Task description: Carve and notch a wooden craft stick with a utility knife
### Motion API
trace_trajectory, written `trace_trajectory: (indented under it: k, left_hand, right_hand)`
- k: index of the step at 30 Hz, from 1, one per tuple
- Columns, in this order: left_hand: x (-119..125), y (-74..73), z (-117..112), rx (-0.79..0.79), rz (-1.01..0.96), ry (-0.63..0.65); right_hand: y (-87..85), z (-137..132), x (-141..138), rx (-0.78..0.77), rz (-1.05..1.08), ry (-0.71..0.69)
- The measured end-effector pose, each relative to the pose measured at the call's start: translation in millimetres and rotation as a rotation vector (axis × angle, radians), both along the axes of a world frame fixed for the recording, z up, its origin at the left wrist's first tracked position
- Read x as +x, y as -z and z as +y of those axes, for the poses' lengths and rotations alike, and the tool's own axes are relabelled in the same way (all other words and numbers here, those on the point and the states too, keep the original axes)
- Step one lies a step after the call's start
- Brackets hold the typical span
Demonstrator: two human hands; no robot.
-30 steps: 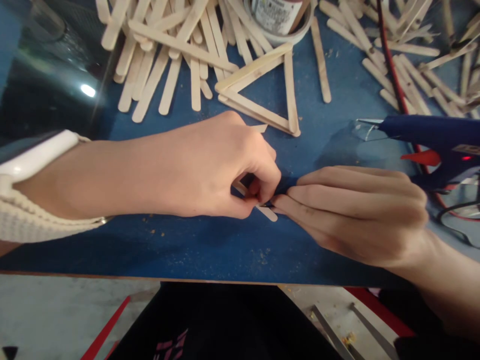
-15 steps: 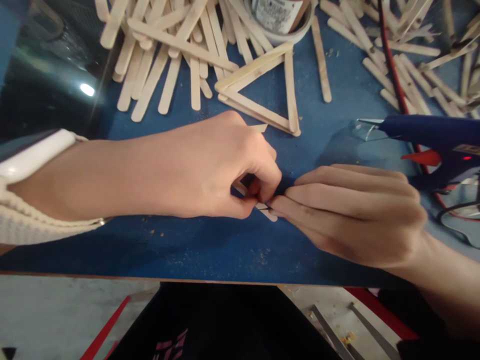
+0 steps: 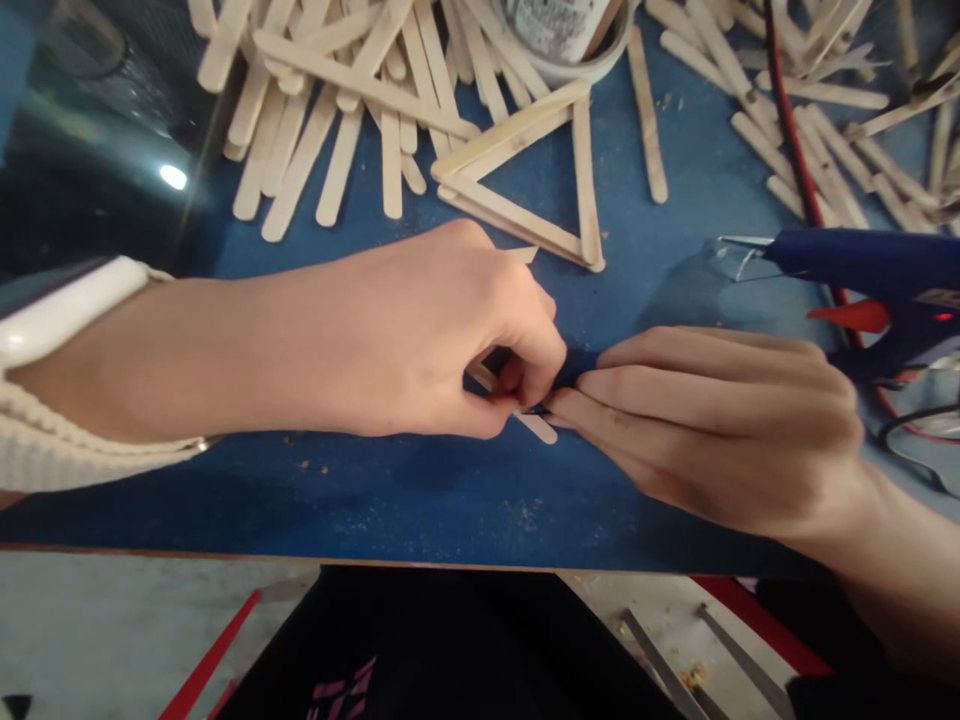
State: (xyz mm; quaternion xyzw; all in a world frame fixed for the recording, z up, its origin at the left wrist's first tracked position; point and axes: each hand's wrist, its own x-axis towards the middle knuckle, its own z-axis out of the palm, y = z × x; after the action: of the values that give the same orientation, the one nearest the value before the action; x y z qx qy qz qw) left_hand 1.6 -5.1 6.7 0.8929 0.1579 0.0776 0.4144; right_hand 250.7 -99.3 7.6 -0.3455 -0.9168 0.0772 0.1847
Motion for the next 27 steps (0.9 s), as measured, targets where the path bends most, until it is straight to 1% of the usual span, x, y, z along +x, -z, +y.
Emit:
trace_trajectory:
  k: [3,9,15,18,21,23,27]
  left_hand:
    - [0,-1.2,1,-0.001,-0.006,0.017]
    - [0,-3.6,2,-0.018,-0.005,0.040]
    - [0,-2.5,2,-0.007,-0.011,0.040]
    - [0,0.0,1,0.005,-0.026,0.030]
    - [1,2.0,-1,-0.001,-0.027,0.010]
    - [1,2.4,0,-0.006,-0.027,0.010]
    - [-1,2.0,3,-0.009,-0.008,0.011]
  right_hand:
    - [0.3,1,-1,-0.003,0.043,-0.018]
    - [-2.2,2,-5,-0.059,0.015,0.008]
    - [2.9,3,-5,-0.011,0.083,-0.072]
    - [2.2,4,-6,-0.004,0.064,-0.053]
    - [-1.7,3,-6,0.012,0.026,-0.003]
    - [-3.6,1,-4,0.027,-0.006,-0.001]
    - [-0.5,3,4,0.130,-0.052,-0.027]
